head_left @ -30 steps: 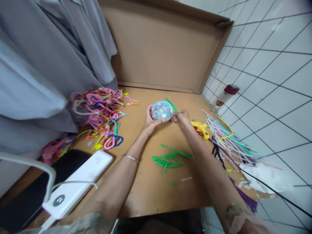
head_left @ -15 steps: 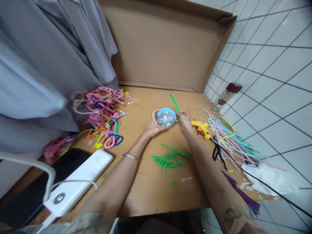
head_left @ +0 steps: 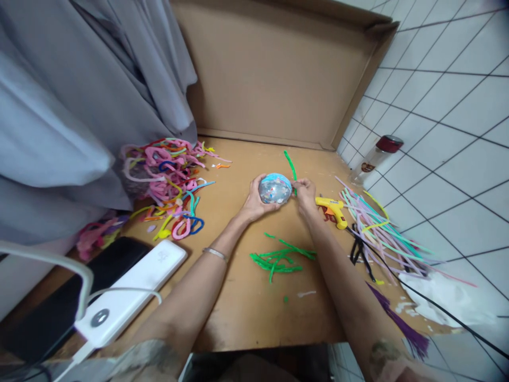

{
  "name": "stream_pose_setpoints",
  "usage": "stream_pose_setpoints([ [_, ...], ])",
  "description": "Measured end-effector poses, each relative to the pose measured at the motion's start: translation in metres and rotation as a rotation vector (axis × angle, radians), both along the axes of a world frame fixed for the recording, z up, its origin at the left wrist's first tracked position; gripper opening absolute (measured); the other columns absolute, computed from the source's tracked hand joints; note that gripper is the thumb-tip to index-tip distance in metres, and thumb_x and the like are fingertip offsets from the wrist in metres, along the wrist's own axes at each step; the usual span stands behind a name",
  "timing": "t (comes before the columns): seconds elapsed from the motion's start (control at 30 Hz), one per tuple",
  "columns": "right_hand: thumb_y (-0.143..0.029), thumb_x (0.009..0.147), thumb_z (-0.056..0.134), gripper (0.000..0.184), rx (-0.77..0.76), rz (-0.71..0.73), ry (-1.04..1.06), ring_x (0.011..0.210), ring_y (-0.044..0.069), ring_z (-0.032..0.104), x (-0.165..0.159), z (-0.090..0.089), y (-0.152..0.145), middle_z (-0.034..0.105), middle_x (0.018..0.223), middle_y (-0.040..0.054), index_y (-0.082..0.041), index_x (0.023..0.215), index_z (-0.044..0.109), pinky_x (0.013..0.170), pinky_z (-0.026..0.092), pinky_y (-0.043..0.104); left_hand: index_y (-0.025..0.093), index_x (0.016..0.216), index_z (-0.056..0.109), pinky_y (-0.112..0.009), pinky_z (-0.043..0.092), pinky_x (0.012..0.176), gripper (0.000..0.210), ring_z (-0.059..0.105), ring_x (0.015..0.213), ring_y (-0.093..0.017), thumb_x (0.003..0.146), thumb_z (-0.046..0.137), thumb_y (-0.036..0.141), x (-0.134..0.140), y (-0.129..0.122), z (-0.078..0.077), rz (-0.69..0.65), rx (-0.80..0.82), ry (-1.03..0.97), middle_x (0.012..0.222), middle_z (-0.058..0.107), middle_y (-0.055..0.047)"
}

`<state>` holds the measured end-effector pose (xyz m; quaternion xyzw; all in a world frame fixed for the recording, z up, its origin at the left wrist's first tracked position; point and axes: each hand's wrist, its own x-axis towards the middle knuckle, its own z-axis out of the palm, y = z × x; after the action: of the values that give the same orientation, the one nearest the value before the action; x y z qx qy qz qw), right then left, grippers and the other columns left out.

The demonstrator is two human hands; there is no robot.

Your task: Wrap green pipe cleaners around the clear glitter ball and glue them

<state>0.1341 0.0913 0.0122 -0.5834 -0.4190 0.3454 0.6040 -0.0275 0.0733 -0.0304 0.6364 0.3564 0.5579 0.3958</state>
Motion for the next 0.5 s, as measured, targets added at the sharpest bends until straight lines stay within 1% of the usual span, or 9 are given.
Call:
stream_pose_setpoints([
  [0.1, -0.022, 0.068, 0.058, 0.012, 0.027, 0.014, 0.012, 0.051, 0.01, 0.046, 0.001, -0.002, 0.001, 0.049, 0.052, -0.0077, -0.022, 0.064, 0.047, 0.053, 0.037, 0.021, 0.025, 0.139, 0.037, -0.052, 0.033, 0.114, 0.11, 0.042, 0.133, -0.033, 0.045, 0.092, 0.038, -0.001, 0.0, -0.001, 0.012, -0.006, -0.011, 0.143, 0.038, -0.015],
  [0.2, -0.023, 0.068, 0.059, 0.014, 0.043, 0.011, 0.015, 0.052, 0.009, 0.045, 0.002, -0.002, 0.001, 0.049, 0.054, -0.0074, -0.022, 0.063, 0.046, 0.053, 0.037, 0.021, 0.025, 0.14, 0.037, -0.053, 0.035, 0.112, 0.112, 0.042, 0.133, -0.034, 0.043, 0.092, 0.038, -0.002, 0.001, -0.002, 0.007, -0.018, -0.023, 0.143, 0.039, -0.016],
  [0.3, -0.024, 0.069, 0.058, 0.014, 0.036, 0.007, -0.008, 0.052, 0.009, 0.045, 0.001, 0.0, 0.001, 0.05, 0.055, -0.0069, -0.022, 0.063, 0.045, 0.052, 0.036, 0.02, 0.026, 0.139, 0.039, -0.054, 0.037, 0.11, 0.109, 0.045, 0.131, -0.034, 0.044, 0.092, 0.039, -0.001, 0.002, -0.004, 0.011, -0.012, -0.028, 0.14, 0.042, -0.015],
  [0.4, -0.023, 0.069, 0.058, 0.015, 0.047, 0.013, -0.018, 0.054, 0.009, 0.046, -0.001, 0.004, 0.0, 0.05, 0.056, -0.0066, -0.022, 0.063, 0.045, 0.054, 0.037, 0.02, 0.027, 0.135, 0.044, -0.053, 0.038, 0.109, 0.103, 0.047, 0.129, -0.033, 0.045, 0.091, 0.041, 0.0, 0.001, -0.003, 0.061, 0.011, -0.011, 0.137, 0.044, -0.013],
  [0.5, -0.022, 0.069, 0.059, 0.015, 0.075, 0.028, 0.009, 0.057, 0.009, 0.048, -0.004, 0.008, -0.002, 0.05, 0.056, -0.0067, -0.022, 0.062, 0.045, 0.058, 0.039, 0.021, 0.027, 0.133, 0.047, -0.052, 0.038, 0.11, 0.102, 0.049, 0.125, -0.033, 0.042, 0.092, 0.043, 0.001, -0.002, 0.0, 0.119, 0.028, 0.054, 0.132, 0.044, -0.012],
])
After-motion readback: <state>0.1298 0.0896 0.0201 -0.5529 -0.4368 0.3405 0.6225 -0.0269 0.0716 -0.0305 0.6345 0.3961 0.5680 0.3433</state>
